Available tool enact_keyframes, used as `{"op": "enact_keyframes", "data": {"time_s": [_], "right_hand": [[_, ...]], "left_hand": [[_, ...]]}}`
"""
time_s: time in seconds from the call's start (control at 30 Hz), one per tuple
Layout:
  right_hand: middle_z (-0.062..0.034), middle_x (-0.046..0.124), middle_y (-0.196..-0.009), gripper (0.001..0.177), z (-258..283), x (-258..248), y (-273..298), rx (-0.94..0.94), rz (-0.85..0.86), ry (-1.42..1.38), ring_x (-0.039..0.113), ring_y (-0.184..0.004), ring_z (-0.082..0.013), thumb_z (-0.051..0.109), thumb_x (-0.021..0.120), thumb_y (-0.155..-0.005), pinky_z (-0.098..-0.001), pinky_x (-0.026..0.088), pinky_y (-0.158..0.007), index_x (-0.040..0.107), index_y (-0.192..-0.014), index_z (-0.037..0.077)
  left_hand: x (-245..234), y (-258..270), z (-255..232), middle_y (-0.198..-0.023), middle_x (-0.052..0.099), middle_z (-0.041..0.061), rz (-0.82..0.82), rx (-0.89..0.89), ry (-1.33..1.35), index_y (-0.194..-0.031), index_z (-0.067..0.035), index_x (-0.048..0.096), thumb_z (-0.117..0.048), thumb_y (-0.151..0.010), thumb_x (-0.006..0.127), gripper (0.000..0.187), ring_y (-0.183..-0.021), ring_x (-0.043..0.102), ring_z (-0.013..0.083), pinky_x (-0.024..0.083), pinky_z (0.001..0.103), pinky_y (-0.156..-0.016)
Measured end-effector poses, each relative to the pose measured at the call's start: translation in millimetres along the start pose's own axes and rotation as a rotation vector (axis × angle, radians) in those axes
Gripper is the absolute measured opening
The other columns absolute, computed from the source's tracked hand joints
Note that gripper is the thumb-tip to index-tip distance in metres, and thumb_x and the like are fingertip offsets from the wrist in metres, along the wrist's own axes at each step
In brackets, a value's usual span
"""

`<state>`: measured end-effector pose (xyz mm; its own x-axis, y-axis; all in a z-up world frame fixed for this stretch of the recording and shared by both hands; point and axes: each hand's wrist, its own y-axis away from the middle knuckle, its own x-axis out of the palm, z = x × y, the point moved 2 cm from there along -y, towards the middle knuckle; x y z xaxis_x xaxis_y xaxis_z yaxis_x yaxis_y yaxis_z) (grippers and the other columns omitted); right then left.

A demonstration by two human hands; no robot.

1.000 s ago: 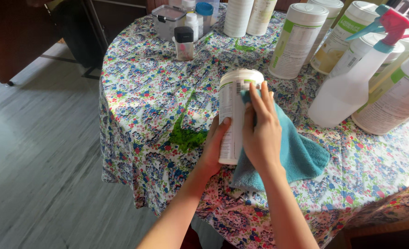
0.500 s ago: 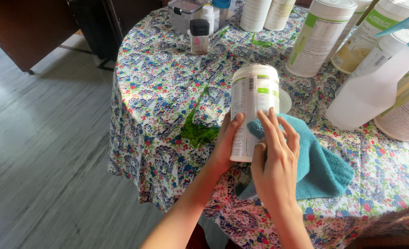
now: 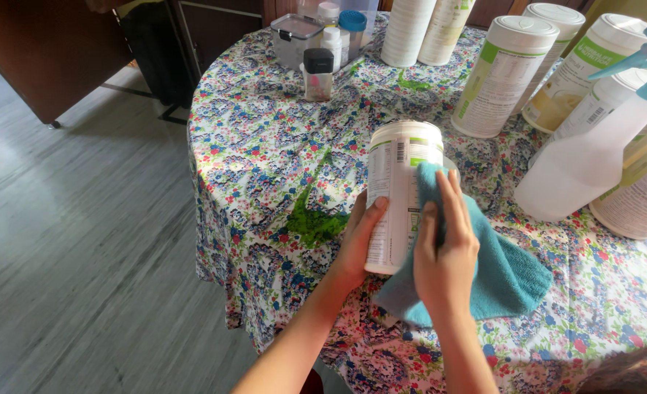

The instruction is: The person opens several white cylindrical containers on a table, sprays their rims with a spray bottle, and wipes the exteriors and lids with a blue cloth. The person then closes the containers and places them back on the table.

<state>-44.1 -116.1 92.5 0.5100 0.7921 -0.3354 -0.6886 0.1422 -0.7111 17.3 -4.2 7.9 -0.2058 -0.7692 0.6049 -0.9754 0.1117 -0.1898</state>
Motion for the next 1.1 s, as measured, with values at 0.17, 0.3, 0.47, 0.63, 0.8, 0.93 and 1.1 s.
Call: {"op": "enact_keyframes", "data": {"time_s": [0.17,0.3,0.47,0.63,0.8,0.93,1.1], "right_hand": [[-0.0236,0.052,-0.153,0.046,23,9,25,-0.206,0.082,0.242,0.042,-0.147,-0.0456,0.0,0.055,-0.096,-0.0519,0.035,-0.12,0.06,-0.141,0.001],[-0.0216,0.053,-0.153,0.044,20,21,0,-0.304,0.1,0.274,0.042,-0.147,-0.0461,0.001,0.058,-0.095,-0.056,0.032,-0.122,0.062,-0.139,0.003],[-0.0258,0.052,-0.154,0.045,-3,30,-43,-0.26,0.002,0.224,0.044,-0.145,-0.046,0.005,0.053,-0.101,-0.0501,0.035,-0.119,0.056,-0.146,0.005],[-0.0202,0.059,-0.145,0.046,-32,19,-57,0.151,0.023,-0.055,0.058,-0.135,-0.0368,0.02,0.043,-0.106,-0.0413,0.044,-0.11,0.046,-0.151,0.01],[-0.018,0.063,-0.138,0.049,-26,4,-13,0.366,0.048,-0.056,0.061,-0.129,-0.0336,0.025,0.04,-0.106,-0.0406,0.046,-0.105,0.043,-0.153,0.013],[-0.0232,0.048,-0.154,0.053,12,4,26,-0.002,-0.002,0.246,0.049,-0.139,-0.0437,0.016,0.047,-0.102,-0.0474,0.04,-0.112,0.041,-0.154,0.006],[-0.0221,0.039,-0.16,0.058,30,12,27,-0.249,0.058,0.517,0.036,-0.146,-0.0499,0.014,0.055,-0.095,-0.0556,0.031,-0.118,0.046,-0.152,0.01]], "left_hand": [[-5,-3,8,-0.118,0.064,0.01,0.095,0.054,0.117,-0.143,-0.006,0.045,-0.035,-0.104,0.055,0.05,-0.102,0.066,0.0152,0.056,0.031,-0.083],[-8,-2,10,-0.122,0.063,0.01,0.119,0.085,0.124,-0.147,-0.006,0.044,-0.032,-0.105,0.054,0.05,-0.105,0.066,0.0145,0.055,0.03,-0.085],[-5,-4,8,-0.12,0.063,0.012,0.064,-0.005,0.083,-0.15,-0.009,0.038,-0.037,-0.099,0.056,0.061,-0.101,0.065,0.0176,0.055,0.033,-0.079],[-1,-1,3,-0.126,0.062,0.011,0.042,0.012,-0.014,-0.151,-0.006,0.037,-0.042,-0.097,0.058,0.069,-0.112,0.065,0.018,0.056,0.034,-0.091],[-1,0,5,-0.128,0.06,0.012,0.05,0.04,-0.031,-0.15,-0.007,0.038,-0.046,-0.096,0.058,0.07,-0.111,0.065,0.0197,0.056,0.036,-0.089],[-5,-1,8,-0.132,0.06,0.013,0.063,0.123,-0.058,-0.151,-0.008,0.037,-0.042,-0.098,0.061,0.067,-0.115,0.062,0.0187,0.054,0.036,-0.093],[-8,-2,9,-0.131,0.062,0.01,0.148,0.023,0.082,-0.151,-0.008,0.041,-0.034,-0.101,0.057,0.059,-0.114,0.063,0.0157,0.053,0.033,-0.093]]}}
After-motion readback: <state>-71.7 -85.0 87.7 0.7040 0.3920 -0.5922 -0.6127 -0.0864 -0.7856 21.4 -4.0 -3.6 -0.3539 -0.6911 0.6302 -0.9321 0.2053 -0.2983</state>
